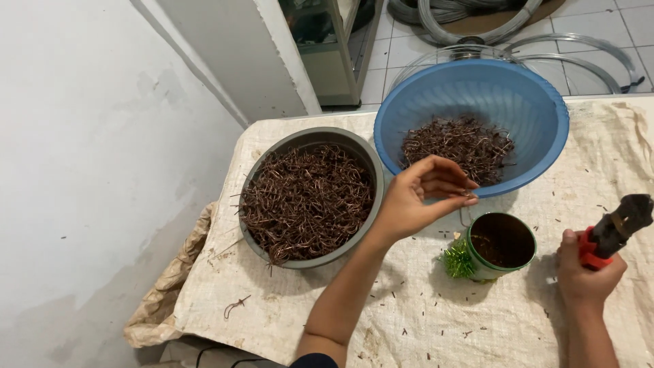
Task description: Sorting and cutting small wire pieces from a bowl into a basket and a cup using pliers
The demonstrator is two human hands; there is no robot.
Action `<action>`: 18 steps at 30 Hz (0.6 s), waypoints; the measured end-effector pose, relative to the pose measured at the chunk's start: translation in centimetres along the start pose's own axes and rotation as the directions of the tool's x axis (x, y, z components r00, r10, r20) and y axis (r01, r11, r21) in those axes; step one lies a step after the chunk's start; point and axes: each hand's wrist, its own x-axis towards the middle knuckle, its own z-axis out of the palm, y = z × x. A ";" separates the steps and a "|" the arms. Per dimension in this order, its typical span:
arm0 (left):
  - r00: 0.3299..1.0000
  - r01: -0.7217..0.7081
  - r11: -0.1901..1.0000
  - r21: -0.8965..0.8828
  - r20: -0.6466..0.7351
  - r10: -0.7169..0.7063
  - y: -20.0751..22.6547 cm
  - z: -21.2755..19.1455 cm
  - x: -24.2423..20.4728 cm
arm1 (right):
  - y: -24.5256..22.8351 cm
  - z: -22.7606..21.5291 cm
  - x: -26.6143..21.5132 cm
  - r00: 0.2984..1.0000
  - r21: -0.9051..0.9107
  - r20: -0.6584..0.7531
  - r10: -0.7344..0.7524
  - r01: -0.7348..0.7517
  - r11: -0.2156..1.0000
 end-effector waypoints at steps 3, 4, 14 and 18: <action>0.999 0.019 0.993 -0.115 -0.026 -0.022 -0.4 0.9 0.4 | -0.3 0.0 -0.1 1.000 -0.074 0.002 -0.013 0.014 0.997; 1.000 0.005 0.990 -0.142 -0.029 -0.009 -0.7 1.2 0.5 | 0.0 0.0 -0.1 1.000 -0.068 -0.013 0.005 -0.006 0.998; 0.992 -0.114 0.958 -0.264 -0.087 0.094 -2.0 3.5 1.5 | -1.0 0.6 0.1 0.995 0.117 -0.073 0.073 -0.064 0.991; 0.988 -0.130 0.946 -0.297 -0.121 0.098 -2.8 3.6 1.5 | -2.7 0.6 -0.3 0.997 0.102 -0.038 0.071 -0.067 0.993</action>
